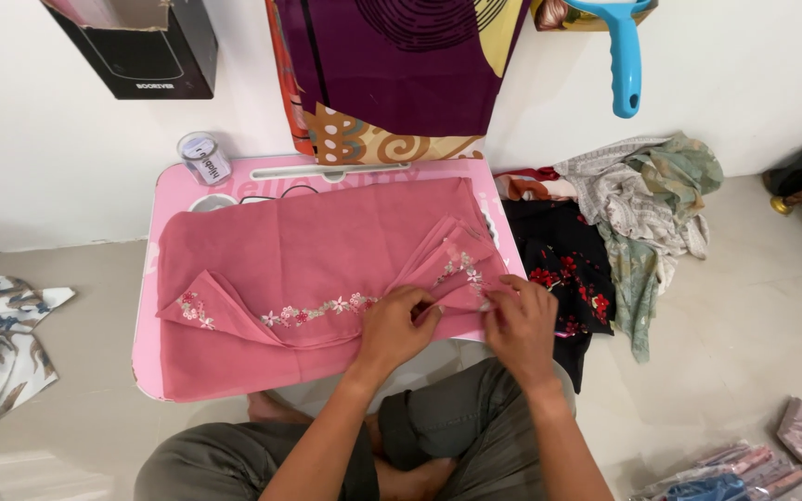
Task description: Unfolding, inspecting, folding a pink scarf and then cleaning it with a lint roller
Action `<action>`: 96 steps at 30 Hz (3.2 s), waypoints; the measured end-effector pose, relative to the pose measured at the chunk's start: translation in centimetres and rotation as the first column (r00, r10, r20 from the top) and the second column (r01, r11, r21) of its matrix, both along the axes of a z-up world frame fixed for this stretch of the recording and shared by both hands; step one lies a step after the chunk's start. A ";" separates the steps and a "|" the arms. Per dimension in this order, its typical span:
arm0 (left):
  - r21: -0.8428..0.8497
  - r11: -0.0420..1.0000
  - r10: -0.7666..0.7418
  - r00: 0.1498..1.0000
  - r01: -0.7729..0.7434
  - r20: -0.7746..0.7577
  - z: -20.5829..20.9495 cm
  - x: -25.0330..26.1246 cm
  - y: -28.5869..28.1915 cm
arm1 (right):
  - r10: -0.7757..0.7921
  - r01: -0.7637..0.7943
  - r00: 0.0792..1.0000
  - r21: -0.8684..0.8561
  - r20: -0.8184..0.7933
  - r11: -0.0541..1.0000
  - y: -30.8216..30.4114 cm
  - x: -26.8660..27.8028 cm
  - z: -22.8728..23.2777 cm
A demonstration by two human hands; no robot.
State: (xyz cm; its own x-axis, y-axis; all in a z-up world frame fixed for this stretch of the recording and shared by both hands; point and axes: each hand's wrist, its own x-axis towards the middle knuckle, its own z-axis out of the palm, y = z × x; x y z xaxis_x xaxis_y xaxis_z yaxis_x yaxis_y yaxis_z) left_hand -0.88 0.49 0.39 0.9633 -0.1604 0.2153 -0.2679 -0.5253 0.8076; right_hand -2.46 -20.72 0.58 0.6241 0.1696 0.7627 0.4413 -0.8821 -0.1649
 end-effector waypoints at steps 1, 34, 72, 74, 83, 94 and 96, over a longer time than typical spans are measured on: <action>0.000 1.000 0.003 1.000 -0.003 0.004 0.0 -0.2 0.1 | 0.003 -0.003 1.000 0.000 0.004 1.000 -0.4 0.1 0.5; 0.424 0.813 0.253 0.898 -0.399 0.360 4.3 -2.2 25.1 | 0.443 -0.336 0.836 0.337 -0.324 0.880 -1.7 10.1 3.3; -0.007 0.930 0.357 0.906 -0.368 -0.228 6.3 -7.6 29.3 | 0.154 -0.395 0.574 -0.108 -0.804 0.912 -4.3 7.3 6.6; -0.021 0.925 0.365 0.903 -0.379 -0.228 5.9 -8.2 29.2 | 0.192 -0.362 0.615 -0.057 -0.765 0.931 -5.1 6.4 6.2; 0.259 0.938 0.179 0.962 -0.231 0.207 4.2 -8.1 28.5 | 0.310 -0.440 0.787 -0.132 -0.533 0.888 -3.6 5.4 3.7; -0.082 0.948 0.318 0.930 -0.308 0.184 9.2 -9.0 28.0 | 0.418 -0.351 0.826 0.236 -0.378 0.906 -3.1 4.7 9.0; -0.056 0.954 0.299 0.936 -0.294 0.187 8.4 -10.0 28.3 | 0.380 -0.346 0.866 0.159 -0.326 0.925 -3.3 3.3 9.1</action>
State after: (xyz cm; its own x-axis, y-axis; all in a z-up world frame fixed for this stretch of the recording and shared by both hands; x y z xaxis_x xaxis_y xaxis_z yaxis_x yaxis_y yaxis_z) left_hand -10.90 28.84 8.83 0.9064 0.1346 0.4004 -0.2539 -0.5839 0.7711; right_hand 0.88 -24.00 9.69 0.7576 0.3747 0.5345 0.6275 -0.6437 -0.4380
